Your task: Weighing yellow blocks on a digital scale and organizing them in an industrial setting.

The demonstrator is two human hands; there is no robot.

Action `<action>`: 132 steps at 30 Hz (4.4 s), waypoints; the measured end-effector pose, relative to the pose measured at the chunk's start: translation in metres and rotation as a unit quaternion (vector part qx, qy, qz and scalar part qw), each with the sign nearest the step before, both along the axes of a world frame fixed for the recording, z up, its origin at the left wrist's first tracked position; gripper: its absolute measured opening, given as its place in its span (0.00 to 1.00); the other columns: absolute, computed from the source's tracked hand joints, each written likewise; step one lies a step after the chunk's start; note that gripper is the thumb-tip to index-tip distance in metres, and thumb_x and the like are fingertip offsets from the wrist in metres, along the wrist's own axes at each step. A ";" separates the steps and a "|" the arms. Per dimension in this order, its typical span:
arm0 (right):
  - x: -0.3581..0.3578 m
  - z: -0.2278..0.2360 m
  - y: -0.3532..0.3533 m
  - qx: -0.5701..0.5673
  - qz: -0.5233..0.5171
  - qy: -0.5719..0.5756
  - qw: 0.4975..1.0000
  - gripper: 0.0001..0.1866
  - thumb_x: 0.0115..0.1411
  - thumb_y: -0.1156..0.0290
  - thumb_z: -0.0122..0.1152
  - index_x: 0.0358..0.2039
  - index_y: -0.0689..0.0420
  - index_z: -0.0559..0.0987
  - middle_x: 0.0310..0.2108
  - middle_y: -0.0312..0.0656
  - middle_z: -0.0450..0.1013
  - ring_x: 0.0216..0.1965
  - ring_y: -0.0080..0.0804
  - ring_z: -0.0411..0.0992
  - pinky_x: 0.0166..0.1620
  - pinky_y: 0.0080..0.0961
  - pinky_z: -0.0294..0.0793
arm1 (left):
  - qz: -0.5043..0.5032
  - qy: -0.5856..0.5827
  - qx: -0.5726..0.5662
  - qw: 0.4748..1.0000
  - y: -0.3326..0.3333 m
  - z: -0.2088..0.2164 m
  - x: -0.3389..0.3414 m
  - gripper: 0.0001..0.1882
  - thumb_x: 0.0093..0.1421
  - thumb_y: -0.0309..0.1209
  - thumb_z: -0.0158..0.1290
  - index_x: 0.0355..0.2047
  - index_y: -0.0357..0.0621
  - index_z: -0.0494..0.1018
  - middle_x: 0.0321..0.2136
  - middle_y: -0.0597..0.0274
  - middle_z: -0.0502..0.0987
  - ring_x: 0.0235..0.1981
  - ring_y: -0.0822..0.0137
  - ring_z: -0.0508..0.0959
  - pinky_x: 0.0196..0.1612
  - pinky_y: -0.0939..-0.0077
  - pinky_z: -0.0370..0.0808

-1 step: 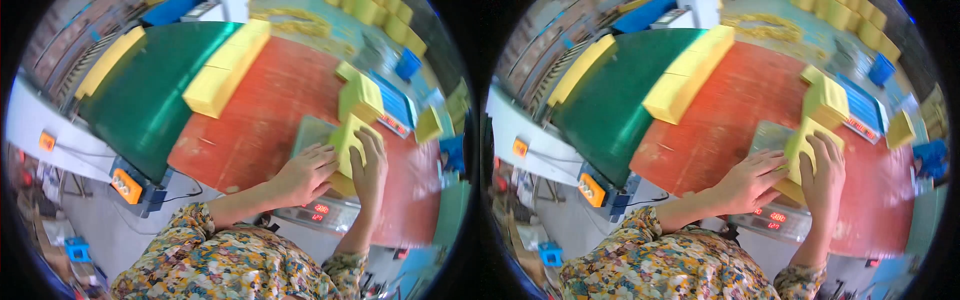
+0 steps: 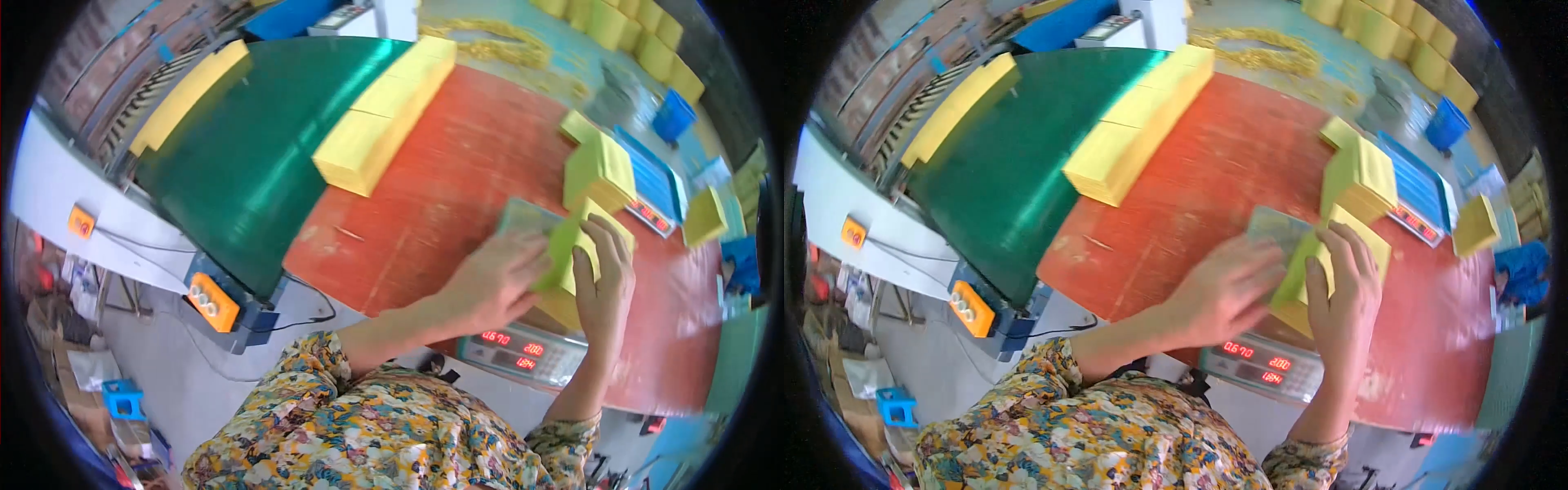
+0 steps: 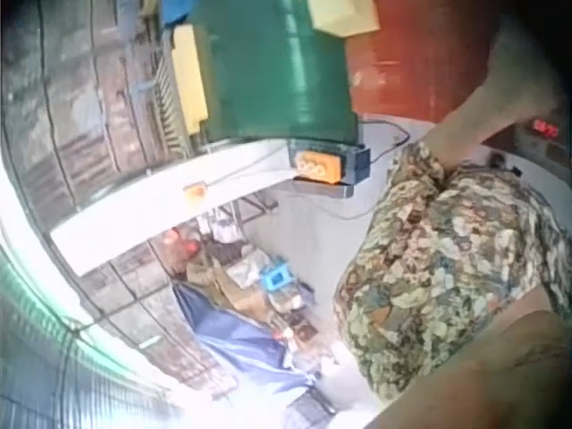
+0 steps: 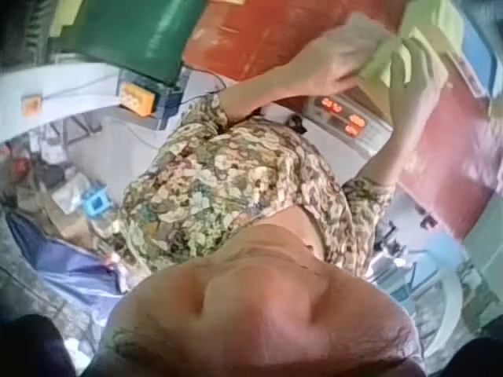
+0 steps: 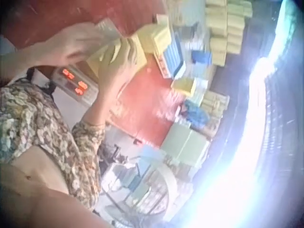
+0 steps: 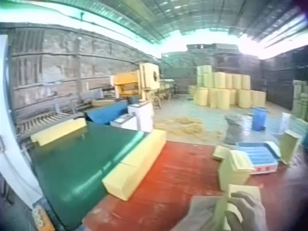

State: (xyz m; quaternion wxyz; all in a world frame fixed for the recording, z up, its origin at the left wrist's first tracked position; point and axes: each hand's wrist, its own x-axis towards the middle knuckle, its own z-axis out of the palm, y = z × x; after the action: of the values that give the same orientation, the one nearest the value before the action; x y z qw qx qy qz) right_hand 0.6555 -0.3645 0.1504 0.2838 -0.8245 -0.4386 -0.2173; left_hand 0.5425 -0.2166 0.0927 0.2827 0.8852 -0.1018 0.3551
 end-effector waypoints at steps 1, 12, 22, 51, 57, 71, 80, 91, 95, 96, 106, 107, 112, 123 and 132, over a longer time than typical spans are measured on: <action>-0.017 0.001 0.023 0.022 0.044 0.043 0.998 0.15 0.53 0.74 0.61 0.42 0.61 0.79 0.46 0.50 0.75 0.48 0.50 0.72 0.53 0.41 0.71 | 0.064 -0.020 0.023 0.997 0.031 0.000 -0.011 0.27 0.50 0.28 0.62 0.51 0.35 0.71 0.52 0.43 0.71 0.56 0.46 0.70 0.59 0.53 0.68; -0.082 -0.062 0.259 -0.023 0.239 0.133 0.962 0.18 0.54 0.71 0.61 0.46 0.61 0.76 0.49 0.52 0.73 0.51 0.51 0.71 0.53 0.42 0.71 | 0.137 0.313 -0.532 0.775 0.397 -0.103 -0.071 0.32 0.55 0.41 0.62 0.57 0.38 0.68 0.51 0.56 0.75 0.52 0.66 0.74 0.54 0.70 0.70; -0.059 -0.104 0.255 -0.089 0.171 0.120 0.974 0.20 0.54 0.64 0.60 0.45 0.60 0.76 0.46 0.51 0.75 0.50 0.50 0.71 0.51 0.43 0.72 | -0.140 0.512 -0.263 0.805 0.302 -0.090 -0.039 0.39 0.54 0.41 0.62 0.62 0.38 0.62 0.58 0.54 0.71 0.59 0.64 0.69 0.61 0.69 0.64; -0.210 -0.160 0.074 -0.006 0.070 0.377 0.924 0.44 0.54 0.56 0.65 0.65 0.60 0.56 0.46 0.57 0.72 0.45 0.56 0.74 0.48 0.43 0.75 | 0.085 0.224 -0.799 0.551 0.075 -0.128 -0.246 0.27 0.69 0.42 0.45 0.65 0.44 0.57 0.60 0.55 0.67 0.58 0.59 0.70 0.59 0.61 0.70; -0.216 -0.175 0.044 0.065 0.052 0.580 0.810 0.40 0.57 0.52 0.64 0.61 0.66 0.62 0.45 0.56 0.75 0.46 0.49 0.76 0.49 0.36 0.75 | 0.053 0.230 -0.750 0.618 0.090 -0.150 -0.255 0.26 0.70 0.42 0.42 0.64 0.43 0.59 0.58 0.54 0.69 0.58 0.59 0.71 0.59 0.62 0.70; -0.228 -0.213 0.047 0.184 0.021 0.632 0.752 0.38 0.57 0.57 0.67 0.61 0.66 0.63 0.50 0.52 0.73 0.45 0.37 0.76 0.49 0.32 0.75 | 0.037 0.262 -0.820 0.508 0.094 -0.145 -0.259 0.30 0.67 0.48 0.46 0.63 0.43 0.61 0.58 0.53 0.69 0.59 0.58 0.70 0.62 0.59 0.66; -0.096 -0.039 -0.033 0.229 0.084 0.469 0.849 0.27 0.62 0.66 0.56 0.58 0.67 0.68 0.44 0.51 0.76 0.42 0.35 0.75 0.45 0.29 0.75 | -0.125 0.205 -0.642 0.728 0.026 0.048 -0.095 0.27 0.71 0.38 0.38 0.64 0.33 0.55 0.61 0.49 0.64 0.60 0.57 0.69 0.61 0.64 0.68; 0.047 -0.023 -0.098 0.301 0.024 0.558 0.773 0.21 0.65 0.65 0.50 0.55 0.63 0.74 0.44 0.41 0.76 0.42 0.27 0.75 0.41 0.25 0.75 | -0.179 0.357 -0.534 0.746 -0.013 0.071 0.106 0.33 0.60 0.54 0.55 0.58 0.47 0.67 0.49 0.64 0.76 0.49 0.72 0.76 0.46 0.73 0.75; 0.054 -0.034 -0.097 0.321 0.038 0.573 0.753 0.20 0.66 0.66 0.50 0.54 0.63 0.75 0.43 0.41 0.77 0.41 0.27 0.75 0.41 0.25 0.75 | -0.149 0.354 -0.533 0.754 -0.011 0.066 0.114 0.33 0.59 0.56 0.54 0.57 0.48 0.69 0.48 0.66 0.77 0.47 0.73 0.77 0.44 0.72 0.76; 0.056 -0.035 -0.097 0.325 0.044 0.573 0.751 0.19 0.66 0.67 0.50 0.54 0.63 0.75 0.42 0.40 0.77 0.41 0.27 0.75 0.40 0.25 0.75 | -0.150 0.362 -0.526 0.755 -0.010 0.066 0.115 0.32 0.60 0.55 0.54 0.57 0.48 0.69 0.48 0.66 0.77 0.47 0.74 0.77 0.43 0.72 0.76; 0.049 -0.043 -0.092 0.296 -0.026 0.495 0.817 0.18 0.66 0.66 0.50 0.50 0.62 0.78 0.40 0.38 0.78 0.38 0.23 0.73 0.40 0.22 0.71 | -0.184 0.342 -0.537 0.749 -0.005 0.057 0.110 0.30 0.61 0.53 0.53 0.57 0.48 0.69 0.48 0.64 0.78 0.46 0.73 0.78 0.40 0.75 0.77; 0.047 -0.040 -0.087 0.295 -0.028 0.489 0.820 0.18 0.66 0.66 0.50 0.50 0.63 0.78 0.39 0.38 0.78 0.37 0.23 0.73 0.40 0.21 0.71 | -0.189 0.343 -0.537 0.747 -0.003 0.060 0.108 0.30 0.61 0.53 0.53 0.57 0.48 0.69 0.48 0.64 0.78 0.46 0.73 0.78 0.40 0.75 0.77; 0.054 -0.044 -0.089 0.321 -0.010 0.503 0.802 0.18 0.65 0.66 0.51 0.49 0.63 0.78 0.38 0.37 0.78 0.36 0.22 0.71 0.38 0.22 0.70 | -0.189 0.365 -0.542 0.733 -0.003 0.061 0.114 0.27 0.67 0.47 0.48 0.60 0.43 0.66 0.52 0.60 0.75 0.51 0.69 0.76 0.51 0.73 0.74; 0.059 -0.069 -0.097 0.277 -0.029 0.403 0.872 0.20 0.66 0.62 0.52 0.52 0.62 0.77 0.43 0.38 0.77 0.43 0.24 0.72 0.45 0.23 0.70 | -0.137 0.320 -0.519 0.781 -0.001 0.049 0.106 0.30 0.68 0.51 0.43 0.62 0.45 0.63 0.56 0.60 0.72 0.54 0.67 0.73 0.55 0.70 0.71; 0.061 -0.111 -0.060 0.411 0.136 0.436 0.789 0.34 0.72 0.46 0.33 0.68 0.59 0.56 0.66 0.45 0.57 0.67 0.32 0.52 0.67 0.29 0.51 | -0.157 0.156 -0.672 0.707 -0.042 -0.050 0.106 0.29 0.66 0.44 0.49 0.63 0.44 0.60 0.55 0.59 0.70 0.55 0.65 0.71 0.54 0.65 0.73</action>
State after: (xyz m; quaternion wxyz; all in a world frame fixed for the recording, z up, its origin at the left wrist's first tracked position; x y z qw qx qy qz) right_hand 0.7161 -0.4248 0.0392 0.7839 -0.5685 -0.2453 0.0464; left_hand 0.6490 -0.2588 0.0430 0.8663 0.4750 0.0713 0.1367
